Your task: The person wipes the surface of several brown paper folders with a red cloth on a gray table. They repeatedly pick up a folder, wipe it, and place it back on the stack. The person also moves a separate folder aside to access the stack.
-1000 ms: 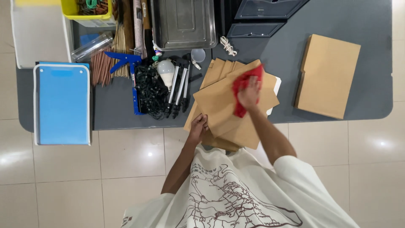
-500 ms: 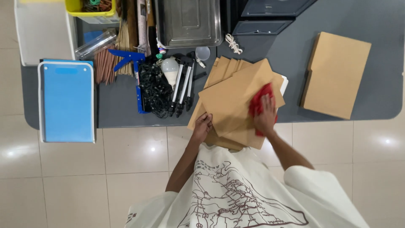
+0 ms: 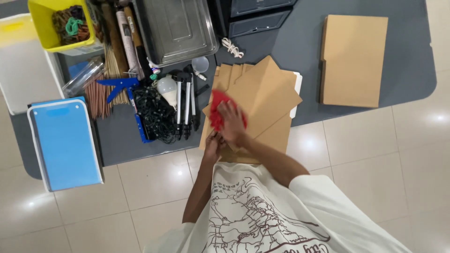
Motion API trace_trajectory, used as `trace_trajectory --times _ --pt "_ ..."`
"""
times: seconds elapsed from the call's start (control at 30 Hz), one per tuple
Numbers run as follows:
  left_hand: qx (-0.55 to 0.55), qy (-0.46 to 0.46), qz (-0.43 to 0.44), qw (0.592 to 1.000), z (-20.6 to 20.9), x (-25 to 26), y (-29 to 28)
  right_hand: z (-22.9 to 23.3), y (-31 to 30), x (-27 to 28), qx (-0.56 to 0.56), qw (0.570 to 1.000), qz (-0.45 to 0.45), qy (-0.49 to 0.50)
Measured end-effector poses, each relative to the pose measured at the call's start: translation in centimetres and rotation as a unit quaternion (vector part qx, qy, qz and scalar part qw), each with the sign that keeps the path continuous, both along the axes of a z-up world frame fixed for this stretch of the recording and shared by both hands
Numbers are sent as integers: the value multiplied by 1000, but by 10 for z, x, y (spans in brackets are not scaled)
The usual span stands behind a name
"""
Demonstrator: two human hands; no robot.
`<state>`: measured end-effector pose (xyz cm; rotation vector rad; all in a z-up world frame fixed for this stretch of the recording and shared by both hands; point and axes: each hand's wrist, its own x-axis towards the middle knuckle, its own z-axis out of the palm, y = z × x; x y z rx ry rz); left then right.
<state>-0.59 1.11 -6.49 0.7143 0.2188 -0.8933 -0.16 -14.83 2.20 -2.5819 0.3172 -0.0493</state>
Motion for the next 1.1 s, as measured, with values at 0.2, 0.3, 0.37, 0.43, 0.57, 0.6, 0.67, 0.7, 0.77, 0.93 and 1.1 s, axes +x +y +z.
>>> trace_trajectory --times 0.2,0.3,0.37,0.43,0.57,0.6,0.67,0.7,0.77,0.93,1.1 --pt "184 80 -1 980 36 11 -18 -25 9 -49 66 995 30 -62" --pt "161 2 -32 986 22 13 -6 14 -24 -64 75 992 98 -7" --pt "133 -24 -30 990 2 6 -2 31 -55 -68 73 992 98 18" --pt "106 -48 -28 993 12 -3 -4 37 -78 -85 72 991 99 46" --pt "178 -58 21 982 53 -4 -17 31 -126 -112 64 997 39 26" --pt "196 -67 35 978 53 -11 -13 29 -134 -122 67 997 25 25" --pt "223 -92 55 969 99 -17 -22 18 -149 -135 63 997 27 18" --pt "247 -116 70 959 122 -20 -27 12 -156 -141 58 998 25 12" --pt "279 -104 91 950 161 -25 -39 11 -167 -146 57 998 16 12" --pt "306 -137 136 932 210 -32 -56 9 -186 -139 53 998 -12 33" --pt "275 -200 200 919 269 -53 -66 18 -195 -129 58 995 -9 75"
